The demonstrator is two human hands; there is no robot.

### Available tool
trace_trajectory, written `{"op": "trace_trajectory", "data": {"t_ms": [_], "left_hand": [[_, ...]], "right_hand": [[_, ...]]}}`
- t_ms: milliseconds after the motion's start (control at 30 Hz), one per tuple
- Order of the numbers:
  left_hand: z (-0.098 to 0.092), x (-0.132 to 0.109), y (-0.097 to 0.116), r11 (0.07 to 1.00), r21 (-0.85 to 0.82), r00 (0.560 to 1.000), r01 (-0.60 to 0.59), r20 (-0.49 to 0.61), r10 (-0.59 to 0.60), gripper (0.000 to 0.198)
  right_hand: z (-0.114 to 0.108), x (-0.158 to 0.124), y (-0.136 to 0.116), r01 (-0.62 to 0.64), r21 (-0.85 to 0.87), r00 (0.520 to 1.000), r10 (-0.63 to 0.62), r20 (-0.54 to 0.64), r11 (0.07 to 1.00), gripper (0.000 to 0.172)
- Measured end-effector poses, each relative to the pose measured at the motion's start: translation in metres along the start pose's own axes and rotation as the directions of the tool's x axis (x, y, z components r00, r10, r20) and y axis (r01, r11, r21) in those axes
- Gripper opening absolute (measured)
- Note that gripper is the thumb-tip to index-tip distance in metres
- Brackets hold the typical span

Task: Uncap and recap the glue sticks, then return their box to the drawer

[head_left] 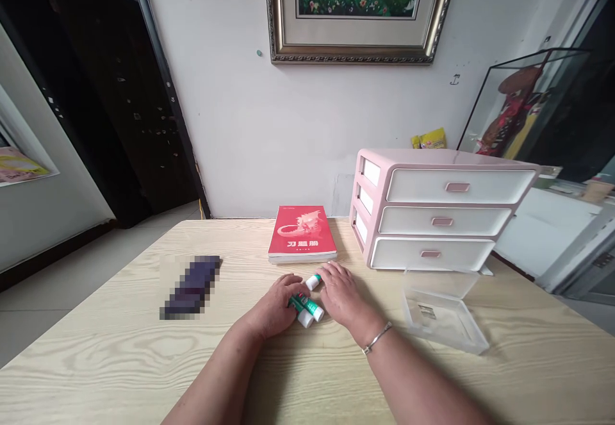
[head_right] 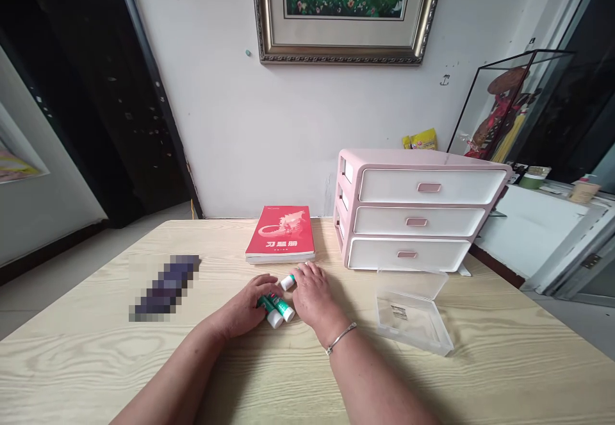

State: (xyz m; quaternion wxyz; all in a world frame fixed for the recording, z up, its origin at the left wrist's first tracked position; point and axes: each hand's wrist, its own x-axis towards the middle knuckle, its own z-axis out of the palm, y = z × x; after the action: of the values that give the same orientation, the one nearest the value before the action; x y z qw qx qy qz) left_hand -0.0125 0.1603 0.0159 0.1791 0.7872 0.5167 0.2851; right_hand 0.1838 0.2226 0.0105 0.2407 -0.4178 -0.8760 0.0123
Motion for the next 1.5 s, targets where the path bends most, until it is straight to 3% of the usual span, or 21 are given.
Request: {"op": "trace_trajectory", "data": {"t_ms": [167,300,433,533,600,667,767,867,933,1033,1167,1267,1400,1500], "left_hand": [[-0.01,-0.005,0.003,0.982,-0.149,0.989,0.118,0.107,-0.103,0.056],[-0.015,-0.005,0.015,0.962,-0.183,0.973,0.203,0.148,-0.177,0.042],[-0.01,-0.006,0.03,0.986,-0.105,0.99,0.129,0.069,-0.122,0.02],[-0.002,-0.007,0.034,0.995,-0.071,0.996,0.066,0.07,-0.061,0.016],[0.002,-0.007,0.035,0.994,-0.089,0.993,0.061,0.11,-0.051,0.02],[0.004,-0.008,0.036,0.99,-0.129,0.989,0.05,0.146,-0.031,0.025],[0.005,-0.007,0.042,0.978,-0.209,0.987,0.022,0.157,0.012,0.031],[0.004,-0.007,0.05,0.958,-0.284,0.99,0.045,0.139,-0.005,0.031],[0.003,-0.006,0.054,0.934,-0.344,0.994,0.1,0.074,-0.079,0.021],[0.003,-0.004,0.056,0.88,-0.452,0.979,0.147,-0.06,-0.194,0.021],[0.009,0.0,0.054,0.833,-0.54,0.973,0.122,-0.102,-0.209,0.039],[0.015,0.003,0.052,0.865,-0.496,0.97,0.08,-0.162,-0.182,0.044],[0.012,0.004,0.052,0.969,-0.245,0.953,0.027,-0.288,-0.099,0.035],[0.003,0.001,0.055,0.987,0.091,0.956,0.134,-0.276,-0.104,0.038]], "right_hand": [[-0.014,-0.016,-0.002,0.034,-0.03,0.997,-0.032,0.065,0.999,0.027],[-0.016,-0.02,-0.005,-0.078,-0.073,0.992,0.085,0.09,0.994,0.019],[-0.017,-0.016,-0.008,-0.221,-0.062,0.967,0.226,0.114,0.973,0.017],[-0.016,-0.011,-0.006,-0.34,0.092,0.934,0.325,0.147,0.936,0.019],[-0.014,-0.007,-0.003,-0.468,0.305,0.884,0.431,0.182,0.83,0.023],[-0.011,-0.004,-0.001,-0.55,0.512,0.83,0.501,0.246,0.66,0.028],[-0.011,-0.001,-0.004,-0.571,0.677,0.802,0.492,0.339,0.464,0.035],[-0.015,-0.002,-0.011,-0.48,0.859,0.832,0.404,0.381,0.179,0.039],[-0.018,-0.005,-0.016,-0.373,0.927,0.871,0.334,0.359,-0.023,0.04],[-0.019,-0.007,-0.022,-0.304,0.942,0.899,0.283,0.333,-0.143,0.042],[-0.015,-0.01,-0.033,-0.268,0.95,0.928,0.221,0.299,-0.161,0.045],[-0.012,-0.012,-0.042,-0.218,0.968,0.952,0.189,0.239,-0.124,0.043],[-0.014,-0.013,-0.045,-0.139,0.982,0.971,0.21,0.111,0.124,0.035],[-0.02,-0.015,-0.039,-0.176,0.906,0.951,0.304,0.056,0.384,0.034]]}}
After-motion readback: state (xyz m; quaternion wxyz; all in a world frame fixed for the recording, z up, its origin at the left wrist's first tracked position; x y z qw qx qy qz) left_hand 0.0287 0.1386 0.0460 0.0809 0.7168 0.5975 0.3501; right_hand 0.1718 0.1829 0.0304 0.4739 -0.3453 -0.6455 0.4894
